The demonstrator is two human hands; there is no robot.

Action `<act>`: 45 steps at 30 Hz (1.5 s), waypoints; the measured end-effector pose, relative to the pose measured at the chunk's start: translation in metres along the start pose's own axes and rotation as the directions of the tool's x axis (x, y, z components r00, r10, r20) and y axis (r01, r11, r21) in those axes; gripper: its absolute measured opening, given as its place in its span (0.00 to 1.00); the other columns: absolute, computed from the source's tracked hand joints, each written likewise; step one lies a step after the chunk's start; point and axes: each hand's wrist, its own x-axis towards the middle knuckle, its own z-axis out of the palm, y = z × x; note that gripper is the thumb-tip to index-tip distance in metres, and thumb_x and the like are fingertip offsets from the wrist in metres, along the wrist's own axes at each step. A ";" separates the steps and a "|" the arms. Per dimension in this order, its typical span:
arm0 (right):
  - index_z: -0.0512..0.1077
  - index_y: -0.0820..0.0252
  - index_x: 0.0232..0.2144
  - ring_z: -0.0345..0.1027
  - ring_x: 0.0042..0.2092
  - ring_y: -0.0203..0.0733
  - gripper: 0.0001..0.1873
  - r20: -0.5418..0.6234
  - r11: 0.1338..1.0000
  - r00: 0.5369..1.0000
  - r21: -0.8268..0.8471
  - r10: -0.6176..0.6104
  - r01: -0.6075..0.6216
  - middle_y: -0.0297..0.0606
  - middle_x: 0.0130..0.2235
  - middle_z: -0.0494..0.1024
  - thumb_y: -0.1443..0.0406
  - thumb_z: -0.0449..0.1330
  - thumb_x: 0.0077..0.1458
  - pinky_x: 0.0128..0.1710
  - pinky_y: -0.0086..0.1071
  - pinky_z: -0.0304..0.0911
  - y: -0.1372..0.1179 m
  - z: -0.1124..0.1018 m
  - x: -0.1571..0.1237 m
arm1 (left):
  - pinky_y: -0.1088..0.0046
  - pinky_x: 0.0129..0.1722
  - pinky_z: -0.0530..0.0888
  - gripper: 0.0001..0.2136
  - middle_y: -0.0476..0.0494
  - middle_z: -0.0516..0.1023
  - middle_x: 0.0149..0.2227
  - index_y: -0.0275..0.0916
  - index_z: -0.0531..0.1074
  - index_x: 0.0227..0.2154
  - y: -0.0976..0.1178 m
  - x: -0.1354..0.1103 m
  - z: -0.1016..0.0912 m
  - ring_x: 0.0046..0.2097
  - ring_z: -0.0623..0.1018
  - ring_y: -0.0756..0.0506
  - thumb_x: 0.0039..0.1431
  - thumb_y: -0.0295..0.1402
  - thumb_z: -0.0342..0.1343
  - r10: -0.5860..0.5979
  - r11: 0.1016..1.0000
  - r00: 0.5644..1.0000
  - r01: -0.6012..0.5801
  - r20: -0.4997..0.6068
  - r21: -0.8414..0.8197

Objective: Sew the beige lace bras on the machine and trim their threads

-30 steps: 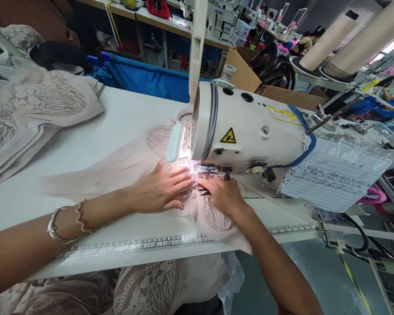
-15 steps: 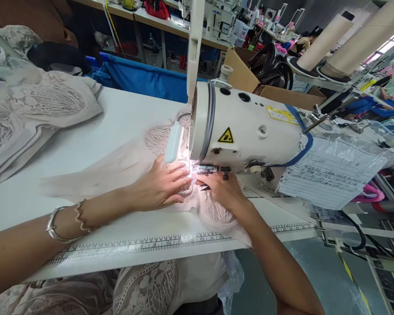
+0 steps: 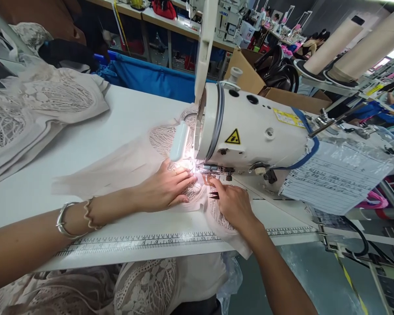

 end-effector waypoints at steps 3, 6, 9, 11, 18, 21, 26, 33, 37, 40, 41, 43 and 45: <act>0.67 0.50 0.65 0.64 0.26 0.42 0.44 0.148 0.998 0.988 -0.024 -0.052 0.056 0.28 0.25 0.73 0.80 0.55 0.46 0.27 0.32 0.44 -0.003 -0.007 0.011 | 0.46 0.61 0.52 0.26 0.35 0.79 0.44 0.32 0.74 0.43 0.001 0.000 0.000 0.48 0.76 0.37 0.74 0.46 0.35 0.015 1.000 1.000 -0.015 -0.017 0.020; 0.67 0.46 0.66 0.63 0.27 0.41 0.46 0.251 0.998 0.967 -0.035 -0.040 0.050 0.29 0.26 0.74 0.80 0.55 0.46 0.27 0.32 0.43 -0.007 -0.014 0.020 | 0.46 0.63 0.50 0.27 0.34 0.79 0.48 0.33 0.75 0.37 0.000 -0.002 0.000 0.52 0.75 0.37 0.75 0.45 0.34 0.044 0.999 0.999 -0.043 -0.030 0.025; 0.68 0.45 0.65 0.65 0.29 0.42 0.45 0.305 0.999 0.952 -0.041 -0.016 0.030 0.29 0.28 0.76 0.81 0.55 0.47 0.27 0.32 0.44 -0.009 -0.018 0.025 | 0.46 0.63 0.50 0.29 0.34 0.80 0.46 0.33 0.75 0.38 -0.001 -0.003 0.001 0.51 0.76 0.37 0.75 0.46 0.31 0.046 0.999 0.999 -0.046 -0.026 -0.003; 0.67 0.45 0.66 0.67 0.31 0.42 0.45 0.326 0.999 0.945 -0.041 -0.003 0.017 0.30 0.30 0.77 0.81 0.55 0.48 0.28 0.31 0.45 -0.010 -0.019 0.028 | 0.45 0.62 0.51 0.30 0.34 0.80 0.45 0.32 0.74 0.42 -0.003 -0.003 0.002 0.51 0.76 0.36 0.74 0.47 0.30 0.027 0.999 0.999 -0.028 -0.020 -0.018; 0.64 0.43 0.66 0.70 0.35 0.44 0.41 0.308 0.999 0.951 0.025 0.024 -0.034 0.29 0.39 0.80 0.79 0.55 0.55 0.26 0.30 0.46 -0.004 -0.014 0.037 | 0.41 0.63 0.51 0.27 0.34 0.78 0.50 0.35 0.73 0.48 -0.006 0.000 0.003 0.56 0.73 0.33 0.73 0.49 0.33 -0.007 1.000 1.000 0.007 0.007 0.006; 0.69 0.50 0.63 0.70 0.34 0.44 0.37 0.206 0.998 0.979 0.059 -0.010 -0.002 0.31 0.36 0.79 0.78 0.55 0.52 0.25 0.30 0.46 0.000 -0.006 0.034 | 0.41 0.63 0.51 0.26 0.33 0.78 0.50 0.34 0.73 0.48 -0.006 0.000 0.004 0.57 0.73 0.34 0.74 0.47 0.34 -0.009 1.000 1.000 0.009 0.003 0.008; 0.77 0.56 0.52 0.69 0.31 0.41 0.30 -0.109 0.974 0.979 0.131 -0.172 0.186 0.32 0.33 0.78 0.78 0.52 0.50 0.30 0.31 0.54 0.011 0.009 0.019 | 0.42 0.64 0.50 0.25 0.36 0.80 0.46 0.35 0.73 0.46 -0.006 -0.001 0.003 0.51 0.76 0.38 0.74 0.45 0.34 0.034 0.999 0.999 -0.034 -0.019 0.005; 0.79 0.50 0.53 0.71 0.37 0.39 0.36 -0.099 0.974 0.978 0.116 -0.185 0.196 0.31 0.37 0.80 0.81 0.52 0.48 0.35 0.28 0.60 0.014 0.010 0.019 | 0.38 0.63 0.51 0.21 0.36 0.79 0.46 0.37 0.75 0.41 -0.005 0.001 -0.001 0.56 0.73 0.35 0.73 0.45 0.40 -0.012 1.000 1.000 0.012 0.003 0.009; 0.76 0.47 0.57 0.72 0.46 0.45 0.34 0.045 0.982 0.992 0.152 -0.120 0.112 0.34 0.46 0.79 0.79 0.55 0.53 0.45 0.30 0.66 0.013 0.007 0.029 | 0.35 0.63 0.49 0.22 0.37 0.78 0.46 0.37 0.75 0.41 -0.008 0.003 -0.001 0.54 0.74 0.35 0.73 0.46 0.41 -0.050 0.999 0.999 0.051 0.012 -0.006; 0.75 0.50 0.58 0.71 0.48 0.47 0.30 0.066 0.965 0.989 0.234 -0.135 0.116 0.36 0.48 0.79 0.76 0.56 0.57 0.49 0.33 0.68 0.016 0.009 0.035 | 0.33 0.63 0.49 0.22 0.37 0.78 0.46 0.37 0.75 0.43 -0.011 0.004 -0.002 0.52 0.74 0.35 0.73 0.47 0.40 -0.078 0.997 0.997 0.078 0.014 -0.009; 0.75 0.50 0.58 0.71 0.48 0.47 0.29 0.061 0.961 0.989 0.252 -0.132 0.113 0.37 0.47 0.78 0.76 0.56 0.57 0.49 0.33 0.68 0.016 0.010 0.036 | 0.32 0.63 0.49 0.22 0.37 0.78 0.47 0.37 0.75 0.44 -0.012 0.004 -0.003 0.52 0.74 0.35 0.72 0.47 0.40 -0.088 0.996 0.996 0.088 0.014 -0.007; 0.76 0.51 0.57 0.71 0.46 0.46 0.29 0.053 0.957 0.991 0.272 -0.119 0.100 0.36 0.45 0.79 0.76 0.54 0.58 0.47 0.32 0.68 0.018 0.012 0.038 | 0.32 0.63 0.47 0.21 0.37 0.78 0.48 0.37 0.75 0.43 -0.012 0.003 -0.003 0.51 0.74 0.35 0.72 0.46 0.41 -0.106 0.994 0.994 0.106 0.008 0.000; 0.76 0.51 0.57 0.72 0.43 0.45 0.29 0.048 0.956 0.993 0.280 -0.109 0.092 0.36 0.43 0.78 0.77 0.53 0.58 0.45 0.31 0.68 0.019 0.014 0.040 | 0.33 0.64 0.46 0.19 0.37 0.78 0.49 0.38 0.75 0.42 -0.010 0.002 -0.002 0.51 0.74 0.36 0.72 0.44 0.42 -0.121 0.993 0.993 0.121 0.001 -0.002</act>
